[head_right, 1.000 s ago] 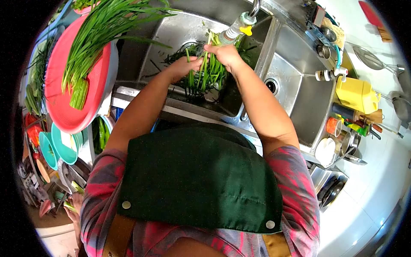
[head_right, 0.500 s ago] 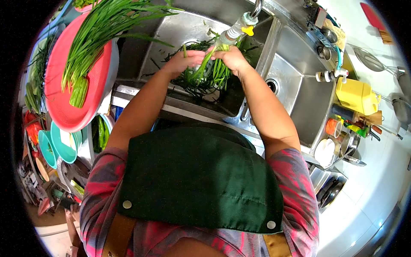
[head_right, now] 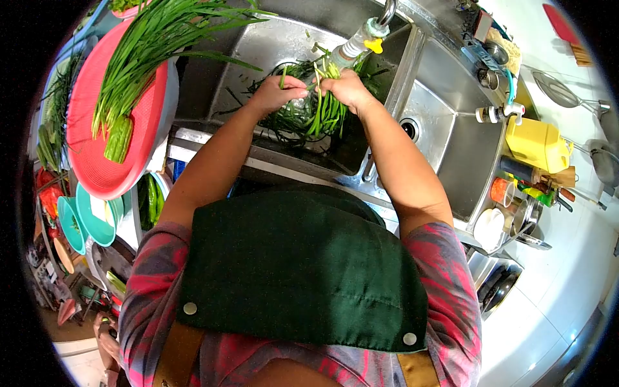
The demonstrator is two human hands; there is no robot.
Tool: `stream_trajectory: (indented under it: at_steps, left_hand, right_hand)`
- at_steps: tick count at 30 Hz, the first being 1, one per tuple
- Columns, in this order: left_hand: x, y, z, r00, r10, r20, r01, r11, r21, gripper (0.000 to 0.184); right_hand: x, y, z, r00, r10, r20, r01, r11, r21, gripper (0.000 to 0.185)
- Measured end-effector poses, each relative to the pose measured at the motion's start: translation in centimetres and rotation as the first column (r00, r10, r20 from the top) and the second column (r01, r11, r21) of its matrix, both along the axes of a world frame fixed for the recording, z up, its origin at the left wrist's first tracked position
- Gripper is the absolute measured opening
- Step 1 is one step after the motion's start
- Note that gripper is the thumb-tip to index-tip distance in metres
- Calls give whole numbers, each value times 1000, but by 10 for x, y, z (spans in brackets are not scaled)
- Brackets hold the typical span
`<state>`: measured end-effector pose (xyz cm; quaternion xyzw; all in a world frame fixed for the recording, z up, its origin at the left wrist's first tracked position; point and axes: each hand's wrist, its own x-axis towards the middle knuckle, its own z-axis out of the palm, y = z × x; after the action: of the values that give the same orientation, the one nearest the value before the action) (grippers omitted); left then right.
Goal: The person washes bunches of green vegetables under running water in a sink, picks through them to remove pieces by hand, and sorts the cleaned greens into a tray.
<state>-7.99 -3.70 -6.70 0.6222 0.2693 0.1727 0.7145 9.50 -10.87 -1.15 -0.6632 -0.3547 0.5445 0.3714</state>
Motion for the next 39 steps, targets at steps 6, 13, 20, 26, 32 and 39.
stream_trajectory:
  at_steps: [6, 13, 20, 26, 32, 39]
  left_hand:
    - [-3, 6, 6, 845, 448, -292, -402, 892, 205, 19]
    - [-9, 23, -3, 865, 423, -269, -495, 641, -586, 44]
    - [-2, 10, 3, 978, -61, 199, 185, 688, -702, 70]
    - [-3, 5, 6, 1000, -28, 2, 27, 918, -395, 43]
    - [3, 3, 11, 989, 18, -145, -68, 935, -347, 29]
    - [4, 4, -5, 999, 37, -12, -38, 996, -75, 13]
  right_hand:
    - [7, -2, -4, 987, 144, 69, -138, 986, -90, 25]
    - [28, 2, -17, 917, -399, -1, 392, 902, -181, 15]
    - [-50, 7, 34, 996, 80, -26, -82, 993, -82, 18]
    - [-25, 12, -9, 989, -123, -87, 122, 992, -10, 14]
    - [-4, 2, -5, 996, -67, -51, 65, 997, -33, 14]
    - [-11, -1, -15, 996, -88, -7, 88, 996, -15, 15]
